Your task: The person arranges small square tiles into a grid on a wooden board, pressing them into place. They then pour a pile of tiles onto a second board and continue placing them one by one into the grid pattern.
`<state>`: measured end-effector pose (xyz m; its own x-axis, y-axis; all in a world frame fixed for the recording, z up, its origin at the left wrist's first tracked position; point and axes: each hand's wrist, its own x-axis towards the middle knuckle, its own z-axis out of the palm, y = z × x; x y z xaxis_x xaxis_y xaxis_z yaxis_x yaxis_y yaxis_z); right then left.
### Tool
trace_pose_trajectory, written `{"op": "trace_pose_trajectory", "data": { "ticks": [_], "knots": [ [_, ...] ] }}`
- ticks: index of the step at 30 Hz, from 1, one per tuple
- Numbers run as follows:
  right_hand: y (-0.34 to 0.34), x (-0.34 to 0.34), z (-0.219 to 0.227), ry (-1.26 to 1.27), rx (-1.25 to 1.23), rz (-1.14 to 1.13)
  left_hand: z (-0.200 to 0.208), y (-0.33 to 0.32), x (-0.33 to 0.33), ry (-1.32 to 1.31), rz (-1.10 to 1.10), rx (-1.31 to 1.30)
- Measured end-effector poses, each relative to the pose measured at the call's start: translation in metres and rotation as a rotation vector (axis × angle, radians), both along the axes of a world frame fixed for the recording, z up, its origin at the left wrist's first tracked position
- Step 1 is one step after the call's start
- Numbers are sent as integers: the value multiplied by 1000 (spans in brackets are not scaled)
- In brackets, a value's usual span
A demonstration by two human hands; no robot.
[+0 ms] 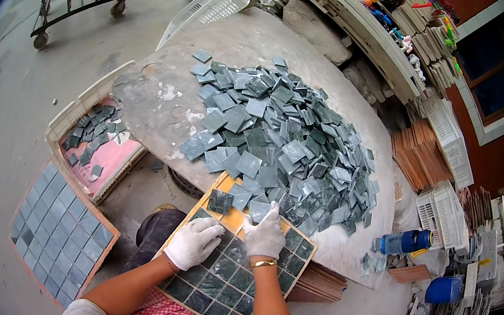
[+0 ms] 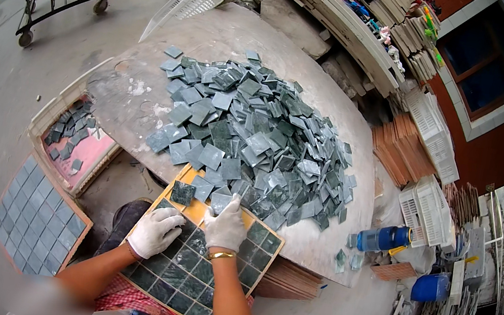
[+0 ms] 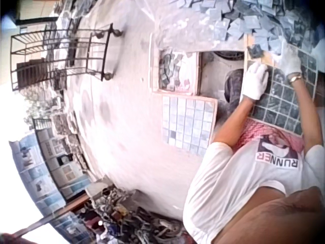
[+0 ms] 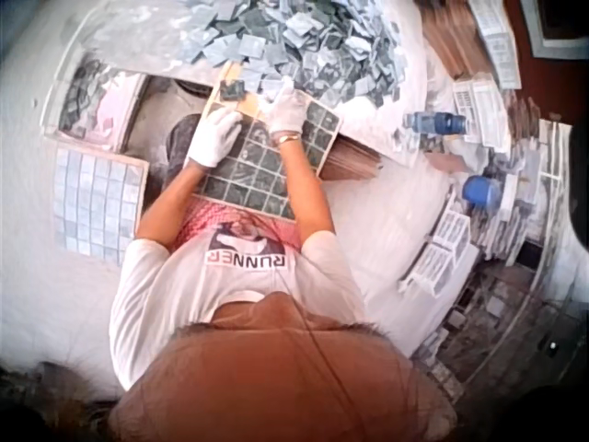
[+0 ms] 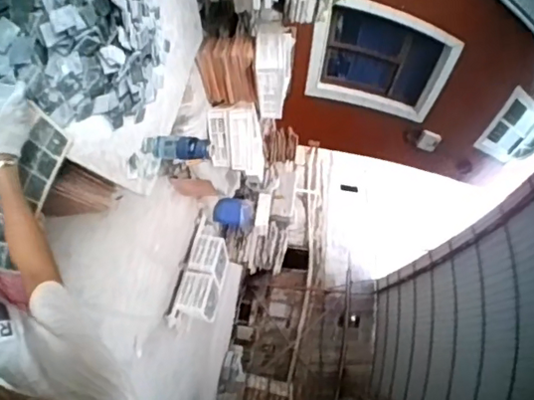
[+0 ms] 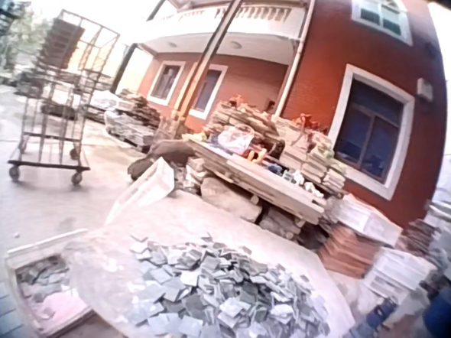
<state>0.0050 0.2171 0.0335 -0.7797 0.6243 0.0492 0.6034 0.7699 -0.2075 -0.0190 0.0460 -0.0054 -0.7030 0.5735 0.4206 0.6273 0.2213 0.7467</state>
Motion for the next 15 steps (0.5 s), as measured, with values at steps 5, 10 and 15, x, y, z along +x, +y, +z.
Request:
{"op": "trace_pose_trajectory", "data": {
  "ticks": [5, 10, 15],
  "knots": [
    [52, 30, -3, 276, 12, 159, -1, 1, 1, 6, -6, 19],
    [86, 66, -21, 236, 193, 338, -2, 1, 1, -26, -9, 15],
    [79, 80, -32, 284, 176, 435, -3, 2, 1, -11, 0, 10]
  ]
}}
